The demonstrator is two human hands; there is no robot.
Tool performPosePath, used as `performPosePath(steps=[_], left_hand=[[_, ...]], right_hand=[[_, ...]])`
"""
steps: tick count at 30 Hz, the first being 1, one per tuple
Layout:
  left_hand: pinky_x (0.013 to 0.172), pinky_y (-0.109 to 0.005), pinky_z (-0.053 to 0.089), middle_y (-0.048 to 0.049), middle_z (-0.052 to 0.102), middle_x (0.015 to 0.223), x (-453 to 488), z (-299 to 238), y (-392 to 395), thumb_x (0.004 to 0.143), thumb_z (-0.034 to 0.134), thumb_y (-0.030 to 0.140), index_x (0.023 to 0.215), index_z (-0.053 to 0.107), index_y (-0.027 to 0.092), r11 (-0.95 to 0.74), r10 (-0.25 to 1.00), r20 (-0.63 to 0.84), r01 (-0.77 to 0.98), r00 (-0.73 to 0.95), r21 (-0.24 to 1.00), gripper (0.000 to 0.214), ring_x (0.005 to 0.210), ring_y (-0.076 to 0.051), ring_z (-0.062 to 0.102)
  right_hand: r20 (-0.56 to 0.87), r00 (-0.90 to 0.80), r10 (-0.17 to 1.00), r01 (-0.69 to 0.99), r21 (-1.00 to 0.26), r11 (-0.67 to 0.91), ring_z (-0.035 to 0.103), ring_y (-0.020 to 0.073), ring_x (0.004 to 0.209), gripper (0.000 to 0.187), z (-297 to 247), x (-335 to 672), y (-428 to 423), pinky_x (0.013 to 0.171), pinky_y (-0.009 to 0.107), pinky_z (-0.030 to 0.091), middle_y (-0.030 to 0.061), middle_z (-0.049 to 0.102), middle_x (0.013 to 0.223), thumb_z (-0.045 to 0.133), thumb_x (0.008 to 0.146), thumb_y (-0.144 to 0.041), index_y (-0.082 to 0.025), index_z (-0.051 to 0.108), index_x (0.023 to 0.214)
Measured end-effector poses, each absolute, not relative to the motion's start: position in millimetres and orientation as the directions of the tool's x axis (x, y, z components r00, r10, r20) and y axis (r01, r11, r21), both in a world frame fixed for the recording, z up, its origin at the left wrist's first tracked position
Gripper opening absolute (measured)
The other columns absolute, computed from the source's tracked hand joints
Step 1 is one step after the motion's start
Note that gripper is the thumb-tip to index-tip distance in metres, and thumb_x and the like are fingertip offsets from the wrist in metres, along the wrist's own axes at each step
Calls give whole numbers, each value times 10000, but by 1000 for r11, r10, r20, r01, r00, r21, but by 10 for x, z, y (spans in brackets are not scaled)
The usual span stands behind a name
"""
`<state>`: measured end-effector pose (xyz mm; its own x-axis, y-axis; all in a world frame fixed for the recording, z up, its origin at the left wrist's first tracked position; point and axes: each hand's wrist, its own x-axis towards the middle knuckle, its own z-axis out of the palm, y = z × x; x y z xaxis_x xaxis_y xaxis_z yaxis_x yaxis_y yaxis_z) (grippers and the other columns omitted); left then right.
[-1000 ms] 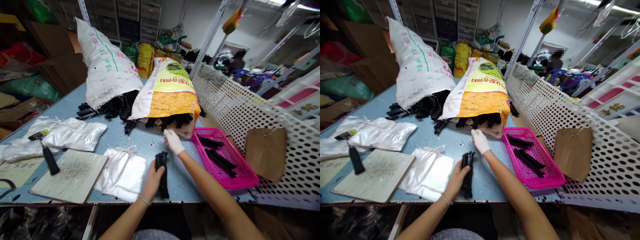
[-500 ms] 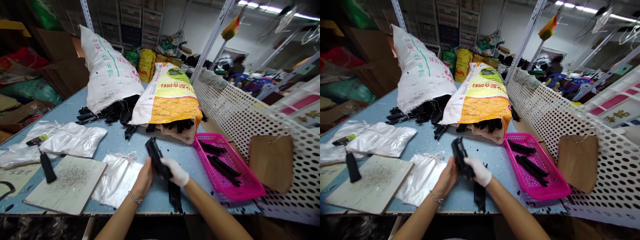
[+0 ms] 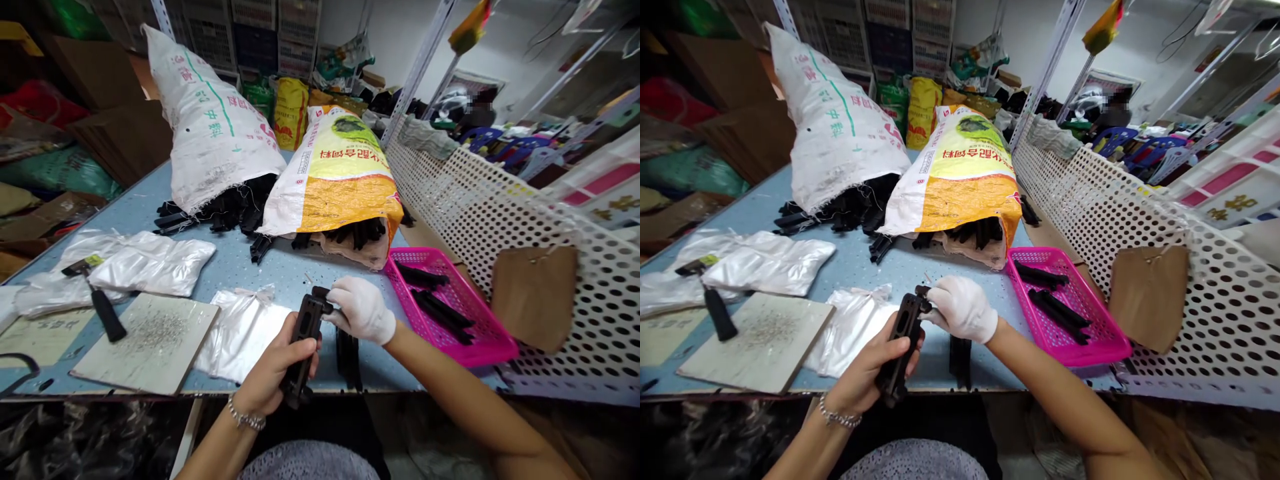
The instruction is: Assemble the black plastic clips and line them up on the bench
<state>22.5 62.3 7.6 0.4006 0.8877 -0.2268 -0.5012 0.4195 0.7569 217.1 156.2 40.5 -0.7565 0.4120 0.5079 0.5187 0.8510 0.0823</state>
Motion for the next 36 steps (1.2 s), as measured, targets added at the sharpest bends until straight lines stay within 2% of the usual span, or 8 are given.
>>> performPosePath(steps=[4,9,14,18,23,27,32,36], left_hand=[[485,-202,390,7,591,847,307,23,612,872,653,353,1032,451,223,459,875,-295,-466,383,756,289,526,-74,526],[518,-201,439,21,578,831,413,-64,699,864,658,436,965,443,218,402,914,-361,-517,183,756,323,570,-76,537],[568,-200,451,14,582,816,319,-29,788,841,689,454,969,488,202,378,920,-372,-517,121,768,347,619,-81,530],[548,-206,420,22,555,742,362,-26,728,848,665,483,941,494,197,413,907,-397,-472,138,779,346,596,-93,507],[693,-262,456,4,565,871,432,-193,626,869,627,488,1070,487,225,167,963,-213,-251,-166,954,360,723,-131,538],[823,-311,469,-16,566,960,396,-396,711,799,711,484,1161,461,229,97,949,-117,-80,-294,992,509,861,-177,587],[864,-404,513,-71,620,1085,552,-689,842,887,581,542,1337,314,262,258,936,-329,-390,-126,884,593,934,-220,667],[1160,-491,264,-171,500,1397,859,-961,792,913,566,460,1305,500,193,107,989,-111,-45,-101,993,479,1350,-292,435]], right_hand=[[299,-826,478,532,129,837,490,167,635,426,483,2130,1593,585,306,266,47,577,708,359,1028,-419,-169,612,793],[195,-660,725,723,-95,684,576,166,691,453,416,2098,1435,596,280,304,54,655,819,300,1043,-450,-172,628,902],[78,-891,446,436,-122,892,568,185,659,436,216,2001,1034,573,287,309,61,647,759,406,986,-523,-167,623,859],[-5,-887,462,450,-238,861,526,176,623,383,116,1958,885,553,283,299,74,628,742,391,989,-423,-160,600,805],[-261,-710,654,563,-768,305,399,116,499,382,-63,1900,751,518,243,351,-23,445,599,278,989,-369,-203,449,690],[-580,-654,486,641,-766,-50,275,99,339,480,-214,1870,931,383,218,346,-88,273,457,162,1005,-411,-223,410,639],[-272,-157,949,794,-606,-42,646,212,871,331,-29,2139,2026,761,328,511,91,658,955,457,966,-473,-186,620,955],[-122,235,964,767,-586,-261,403,350,1325,483,186,2409,2997,1048,465,350,275,364,1438,536,951,-326,-63,437,1344]])
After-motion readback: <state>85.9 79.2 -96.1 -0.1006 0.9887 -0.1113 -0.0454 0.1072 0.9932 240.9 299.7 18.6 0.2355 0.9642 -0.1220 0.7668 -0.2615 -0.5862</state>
